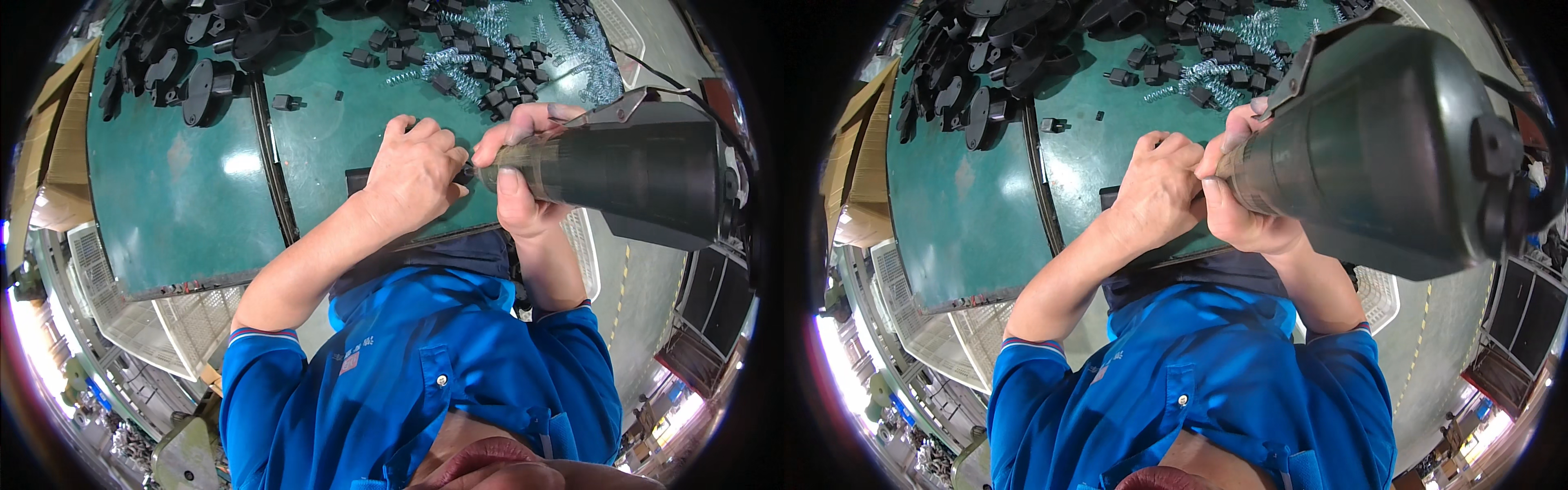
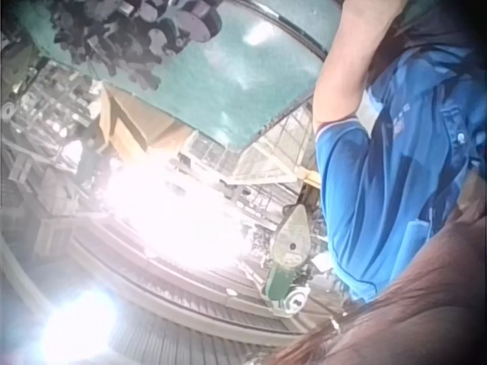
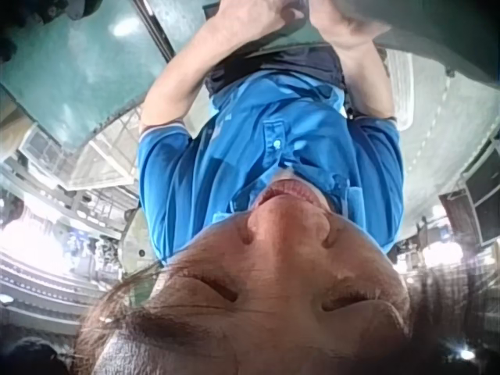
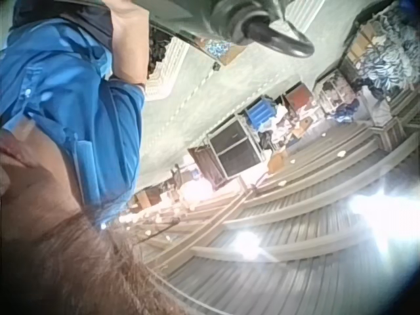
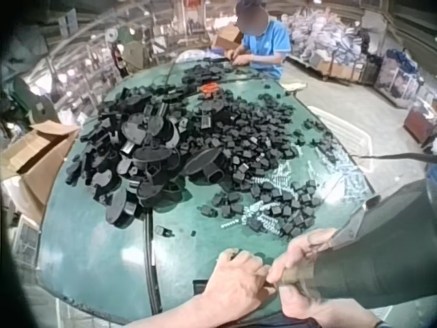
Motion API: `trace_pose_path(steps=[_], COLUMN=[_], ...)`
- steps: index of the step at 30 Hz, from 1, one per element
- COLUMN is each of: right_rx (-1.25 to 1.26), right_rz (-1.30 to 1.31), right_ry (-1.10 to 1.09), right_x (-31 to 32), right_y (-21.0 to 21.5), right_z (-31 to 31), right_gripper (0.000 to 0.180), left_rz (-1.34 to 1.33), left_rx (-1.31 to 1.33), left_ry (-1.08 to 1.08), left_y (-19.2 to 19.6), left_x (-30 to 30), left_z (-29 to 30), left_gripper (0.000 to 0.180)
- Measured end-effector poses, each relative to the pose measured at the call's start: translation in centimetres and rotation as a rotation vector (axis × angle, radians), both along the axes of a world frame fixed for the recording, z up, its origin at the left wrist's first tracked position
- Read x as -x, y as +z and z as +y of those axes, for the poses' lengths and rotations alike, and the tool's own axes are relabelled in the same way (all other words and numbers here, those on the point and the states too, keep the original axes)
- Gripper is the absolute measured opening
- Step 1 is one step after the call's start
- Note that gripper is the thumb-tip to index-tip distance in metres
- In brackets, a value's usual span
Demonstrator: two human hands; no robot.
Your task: The person assembles small mechanical components on a green workbench. They pick up black plastic housings, insert metal springs and small black plastic pieces, and use a power drill to fasten them together. The assembled units are placed into a white basket.
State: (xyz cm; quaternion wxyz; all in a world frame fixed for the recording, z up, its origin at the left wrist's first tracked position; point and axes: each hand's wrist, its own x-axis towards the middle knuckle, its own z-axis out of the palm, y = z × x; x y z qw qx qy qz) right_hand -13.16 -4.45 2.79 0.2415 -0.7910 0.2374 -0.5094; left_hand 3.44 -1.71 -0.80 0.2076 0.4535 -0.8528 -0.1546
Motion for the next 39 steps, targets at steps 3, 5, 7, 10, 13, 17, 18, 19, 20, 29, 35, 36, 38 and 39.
trace_pose_path(steps=[3,5,7,10,13,17,18,19,20,29,35,36,38,39], right_rx=[-0.006,-0.071,-0.188,-0.316,-0.377,-0.166,-0.27,-0.375,-0.394,-0.349,-0.376,-0.413,-0.412,-0.421], right_rz=[-0.004,-0.094,-0.391,-0.374,0.022,0.682,0.76,0.837,0.884,1.059,1.059,1.026,0.957,0.97], right_ry=[-0.014,-0.018,-0.015,-0.312,-0.622,-0.869,-0.881,-0.89,-0.895,-0.958,-0.719,-0.701,-0.641,-0.664], right_x=[-0.4,-0.4,-0.1,2.7,7.3,11.4,11.3,11.0,11.0,24.9,25.8,26.2,27.5,27.8], right_y=[0.2,0.8,3.4,8.5,6.3,-0.8,-1.3,-1.6,-2.0,1.8,-1.5,-1.5,-2.0,-2.4], right_z=[-0.3,-0.5,-0.7,-1.0,-2.9,-3.3,-2.9,-2.5,-2.2,-3.7,-4.3,-4.2,-4.4,-4.5], right_gripper=[0.064,0.056,0.043,0.032,0.054,0.071,0.07,0.07,0.065,0.024,0.015,0.016,0.015,0.015], left_rz=[-0.008,-0.008,0.009,0.043,0.158,1.113,1.357,1.598,1.71,1.624,0.538,0.616,0.679,0.613], left_rx=[0.006,0.008,0.014,-0.026,-0.109,-1.085,-1.283,-1.481,-1.626,-1.945,-0.939,-0.767,-0.567,-0.47], left_ry=[-0.014,-0.016,0.012,-0.005,-0.001,0.132,0.064,-0.012,-0.017,-0.1,-0.197,-0.27,-0.48,-0.55], left_y=[-0.2,0.0,0.0,0.4,1.1,3.8,3.7,3.3,2.7,0.9,-3.4,-2.4,-0.3,0.4], left_x=[-0.2,-0.2,-0.2,0.1,-0.3,1.1,1.7,2.4,3.3,9.1,25.0,24.1,20.5,18.3], left_z=[-0.1,0.0,0.0,0.3,0.1,1.2,1.5,1.9,2.2,3.8,9.0,9.4,8.4,7.3], left_gripper=[0.031,0.033,0.036,0.037,0.033,0.031,0.036,0.042,0.051,0.053,0.075,0.072,0.06,0.044])
